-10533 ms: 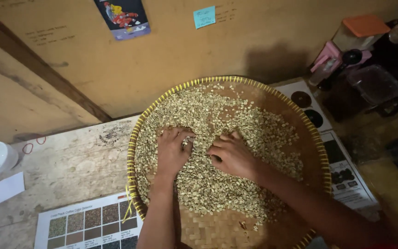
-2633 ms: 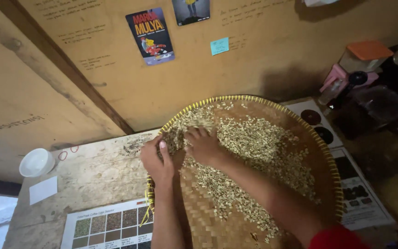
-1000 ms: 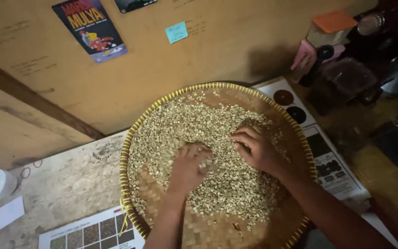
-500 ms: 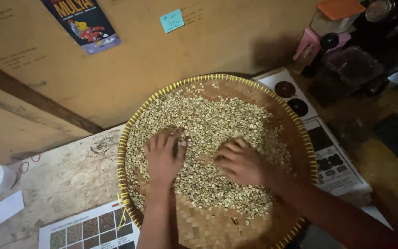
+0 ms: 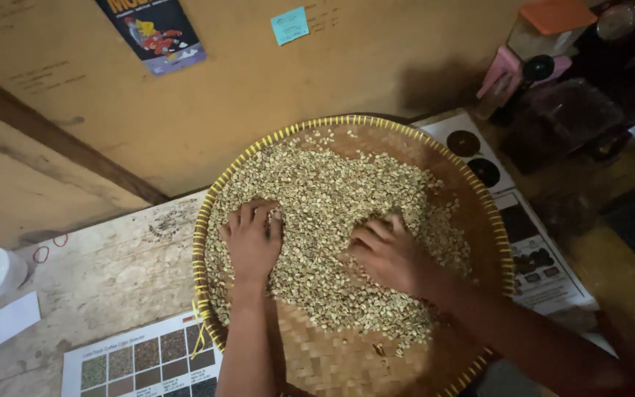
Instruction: Sorting green coffee beans in a woven tray to identify and remove defects
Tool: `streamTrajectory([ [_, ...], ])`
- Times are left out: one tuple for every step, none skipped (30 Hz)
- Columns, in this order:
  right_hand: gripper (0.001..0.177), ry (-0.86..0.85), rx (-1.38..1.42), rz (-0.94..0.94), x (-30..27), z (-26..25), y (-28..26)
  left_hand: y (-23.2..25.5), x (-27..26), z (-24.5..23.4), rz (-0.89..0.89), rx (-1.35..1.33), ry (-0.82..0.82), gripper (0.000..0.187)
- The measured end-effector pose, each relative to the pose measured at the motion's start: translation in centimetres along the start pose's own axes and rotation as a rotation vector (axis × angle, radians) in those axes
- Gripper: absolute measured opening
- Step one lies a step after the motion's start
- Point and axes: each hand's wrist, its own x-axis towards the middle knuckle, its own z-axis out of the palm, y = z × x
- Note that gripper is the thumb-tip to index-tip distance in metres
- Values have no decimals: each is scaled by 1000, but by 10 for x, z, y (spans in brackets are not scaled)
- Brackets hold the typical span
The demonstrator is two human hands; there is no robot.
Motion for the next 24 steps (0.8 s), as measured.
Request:
streamTrajectory([
  [10, -1, -2, -2, 3, -4, -3, -1, 0, 2, -1, -2, 2, 18],
  [13, -24, 78, 4, 7, -8, -7, -2, -1, 3, 15, 5, 11, 17],
  [17, -49, 157, 7, 11, -12, -9, -3, -1, 4, 29, 11, 22, 15],
  [17, -51, 154, 1, 12, -10, -13, -5, 2, 6, 25, 9, 27, 15],
  [18, -74, 198, -61, 11, -8, -20, -7, 1, 7, 34, 3, 45, 14],
  [20, -96, 242, -124, 10, -5, -26, -8, 1, 9, 43, -3, 63, 13],
  [20, -98, 242, -123, 13, -7, -23, -6, 1, 5, 42, -4, 61, 13],
  [18, -49, 114, -92, 16, -9, -20, -4, 2, 0, 42, -37, 34, 13],
  [17, -4, -11, -59, 17, -12, -20, -2, -1, -4, 39, -71, 1, 14],
  [17, -11, -8, -56, 10, -13, -17, -3, -4, -3, 37, -74, -6, 14],
  [14, 18, 65, -46, 5, -14, -11, -4, -2, -2, 42, -69, 1, 12],
  [15, 47, 138, -36, 0, -16, -5, -5, -1, -1, 47, -64, 8, 11],
  [15, 49, 135, -42, 0, -25, -14, -6, 0, 0, 45, -63, 14, 11],
  [15, -36, 281, -31, 0, -35, -22, -7, 1, 1, 50, -61, 12, 11],
  [14, -126, 430, -14, -3, -45, -32, -8, -1, 2, 54, -60, 1, 12],
  [14, -128, 432, -15, -14, -42, -38, -11, -4, 6, 52, -60, 0, 12],
  [19, -174, 412, -111, -24, -40, -42, -14, -2, 10, 89, -75, 16, 18],
  [25, -220, 391, -207, -34, -37, -46, -16, -1, 14, 125, -90, 33, 24],
  [25, -220, 389, -209, -39, -32, -45, -16, 0, 14, 124, -90, 35, 24],
  [34, -261, 308, -132, -44, -26, -44, -16, 2, 14, 127, -98, 40, 23],
  [52, -302, 229, -50, -51, -20, -45, -16, 0, 15, 129, -106, 38, 23],
  [52, -304, 231, -49, -62, -19, -45, -15, -3, 16, 129, -107, 35, 23],
  [41, -173, 310, -17, -69, -17, -42, -16, -2, 15, 127, -115, 39, 24],
  [31, -42, 389, 15, -77, -16, -40, -16, -1, 14, 125, -123, 43, 24],
])
